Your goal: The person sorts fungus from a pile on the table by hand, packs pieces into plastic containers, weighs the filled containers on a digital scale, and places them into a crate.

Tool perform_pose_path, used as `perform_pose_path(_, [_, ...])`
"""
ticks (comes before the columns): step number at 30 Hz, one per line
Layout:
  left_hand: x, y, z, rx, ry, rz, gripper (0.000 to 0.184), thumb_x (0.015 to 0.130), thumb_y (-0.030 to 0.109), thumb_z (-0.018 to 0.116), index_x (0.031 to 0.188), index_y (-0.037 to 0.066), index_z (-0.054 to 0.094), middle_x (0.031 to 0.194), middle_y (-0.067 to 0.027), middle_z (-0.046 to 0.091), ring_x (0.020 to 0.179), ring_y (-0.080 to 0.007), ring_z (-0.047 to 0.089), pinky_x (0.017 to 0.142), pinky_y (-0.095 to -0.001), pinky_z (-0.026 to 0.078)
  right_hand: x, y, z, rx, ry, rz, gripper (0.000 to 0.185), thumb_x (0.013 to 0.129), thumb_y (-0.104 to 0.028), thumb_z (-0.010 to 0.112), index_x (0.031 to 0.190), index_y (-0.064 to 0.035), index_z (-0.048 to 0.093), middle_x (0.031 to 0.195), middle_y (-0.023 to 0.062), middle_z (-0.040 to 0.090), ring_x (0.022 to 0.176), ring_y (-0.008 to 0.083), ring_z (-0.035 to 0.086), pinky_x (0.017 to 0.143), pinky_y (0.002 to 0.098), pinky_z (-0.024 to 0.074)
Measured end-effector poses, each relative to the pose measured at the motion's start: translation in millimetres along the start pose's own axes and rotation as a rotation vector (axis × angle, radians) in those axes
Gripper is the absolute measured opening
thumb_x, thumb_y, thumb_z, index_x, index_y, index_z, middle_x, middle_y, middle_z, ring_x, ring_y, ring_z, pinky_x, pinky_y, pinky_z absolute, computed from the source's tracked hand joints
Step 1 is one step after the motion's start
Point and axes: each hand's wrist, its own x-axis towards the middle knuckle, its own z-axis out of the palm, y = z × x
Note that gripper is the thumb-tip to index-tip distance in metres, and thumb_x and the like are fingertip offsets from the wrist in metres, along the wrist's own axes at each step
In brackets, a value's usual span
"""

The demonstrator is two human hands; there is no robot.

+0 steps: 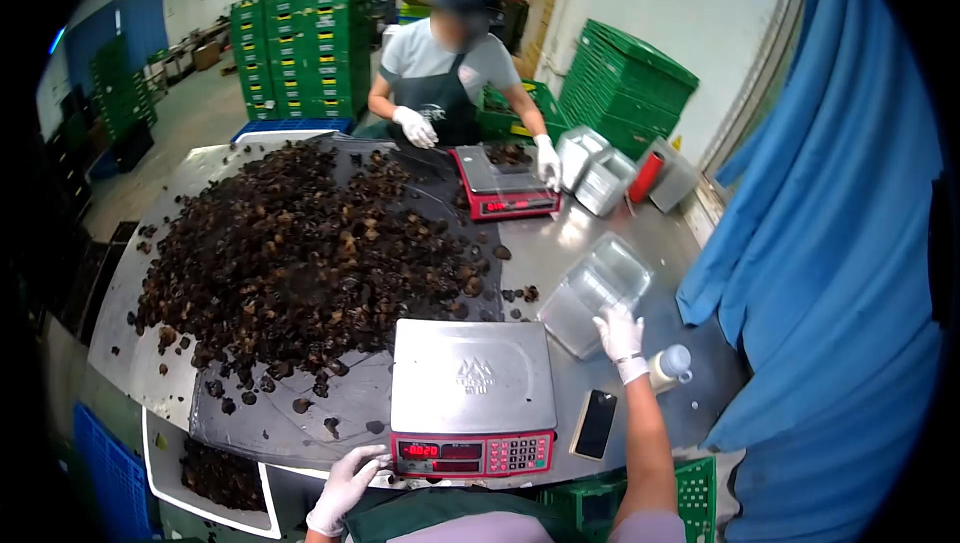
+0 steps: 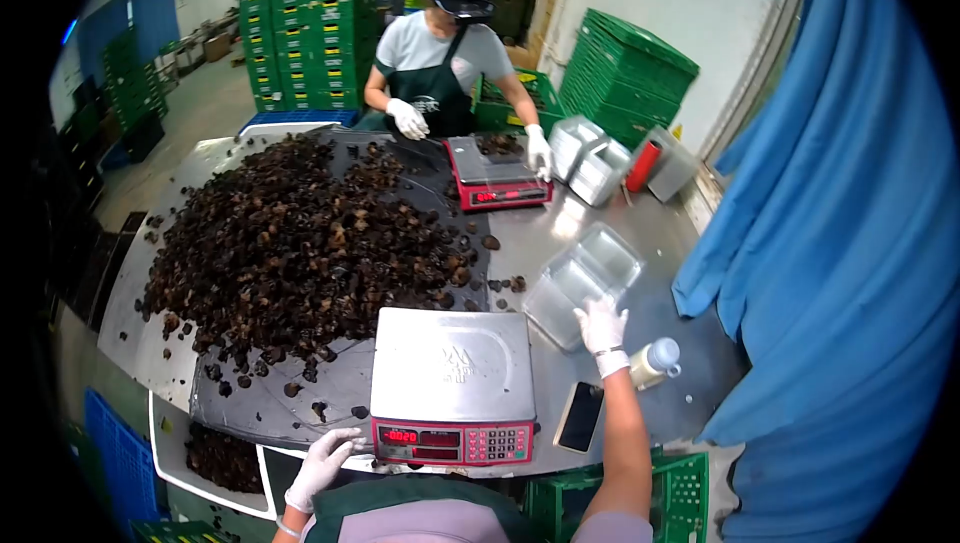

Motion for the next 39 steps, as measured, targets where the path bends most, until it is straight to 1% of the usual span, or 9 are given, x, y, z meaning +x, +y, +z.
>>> perform_pose_path(9, [-52,-68,-21,-0.199,0.326,-0.127,0.025,0.094,0.003,0.048,0.117,-0.005,0.053,0.105,-0.0147,0.064,0.095,-0.0163,0.062,0.085,-0.0261,0.048,10,2,2,0.053,-0.060,0.043,0.021,0.074,-0.033,0.072,0.075,-0.0130,0.067,0.078,0.0081,0.067,0.082,0.0265,0.063,0.084,0.0420,0.0396])
perform_pose_path(12, [-45,-57,-16,-0.123,0.262,-0.105,0.026,0.092,0.007,0.056,0.116,-0.005,0.056,0.105,-0.0119,0.065,0.098,-0.0159,0.062,0.088,-0.0263,0.047,17,2,-11,0.080,-0.101,0.074,0.021,0.073,-0.031,0.074,0.073,-0.0116,0.066,0.073,0.0087,0.066,0.068,0.0227,0.062,0.073,0.0373,0.0431])
perform_pose_path(14, [-42,-40,-16,-0.098,0.231,-0.083,0.027,0.091,0.012,0.059,0.114,-0.003,0.059,0.105,-0.0111,0.066,0.099,-0.0154,0.062,0.087,-0.0260,0.046,23,20,-9,0.449,0.013,0.244,0.021,0.075,-0.023,0.074,0.069,-0.0067,0.062,0.063,0.0071,0.060,0.058,0.0171,0.053,0.059,0.0323,0.0411])
perform_pose_path(18, [-36,-34,-24,0.098,0.202,-0.084,0.027,0.092,0.016,0.059,0.113,0.001,0.060,0.104,-0.0099,0.067,0.099,-0.0161,0.062,0.088,-0.0270,0.046,12,20,-70,1.072,0.307,0.175,0.020,0.081,-0.001,0.064,0.069,0.0016,0.049,0.065,0.0045,0.047,0.059,0.0135,0.042,0.055,0.0298,0.0381])
perform_pose_path(24, [-20,-23,-24,0.117,0.030,-0.038,0.028,0.093,0.019,0.058,0.115,0.002,0.060,0.111,-0.0100,0.065,0.103,-0.0168,0.060,0.090,-0.0280,0.045,-63,-115,-92,0.399,0.091,-0.600,0.018,0.069,-0.017,0.073,0.070,-0.0062,0.058,0.069,0.0095,0.054,0.070,0.0313,0.054,0.077,0.0426,0.0437])
perform_pose_path(27, [-28,-22,-36,0.100,-0.025,-0.051,0.029,0.093,0.018,0.058,0.117,0.002,0.059,0.112,-0.0098,0.064,0.104,-0.0158,0.059,0.092,-0.0273,0.045,-101,-142,-52,0.303,-0.139,-0.692,0.016,0.073,-0.020,0.071,0.070,-0.0089,0.059,0.069,0.0069,0.055,0.074,0.0278,0.056,0.088,0.0447,0.0413])
perform_pose_path(30, [-39,-33,-61,0.041,-0.005,-0.128,0.028,0.092,0.017,0.059,0.117,0.003,0.059,0.110,-0.0095,0.065,0.102,-0.0148,0.060,0.090,-0.0266,0.046,-118,-161,-53,0.149,-0.300,-0.718,0.021,0.074,-0.028,0.071,0.081,-0.0092,0.063,0.077,0.0058,0.059,0.080,0.0266,0.058,0.091,0.0484,0.0388])
perform_pose_path(33, [-49,-58,-96,0.065,0.111,-0.076,0.026,0.092,0.015,0.059,0.115,0.003,0.060,0.103,-0.0086,0.067,0.097,-0.0149,0.062,0.086,-0.0281,0.049,-131,-189,-80,0.288,-0.222,-0.540,0.050,0.067,-0.033,0.076,0.107,-0.0072,0.063,0.100,0.0109,0.064,0.093,0.0285,0.060,0.088,0.0422,0.0424])
perform_pose_path(39, [-49,-94,-170,0.488,0.389,0.192,0.021,0.081,0.015,0.067,0.098,0.004,0.064,0.089,-0.0122,0.063,0.085,-0.0282,0.062,0.076,-0.0347,0.050,-159,-319,-97,0.644,-0.311,-0.403,0.026,0.071,-0.005,0.074,0.096,-0.0015,0.067,0.086,0.0126,0.064,0.080,0.0258,0.064,0.073,0.0319,0.0496])
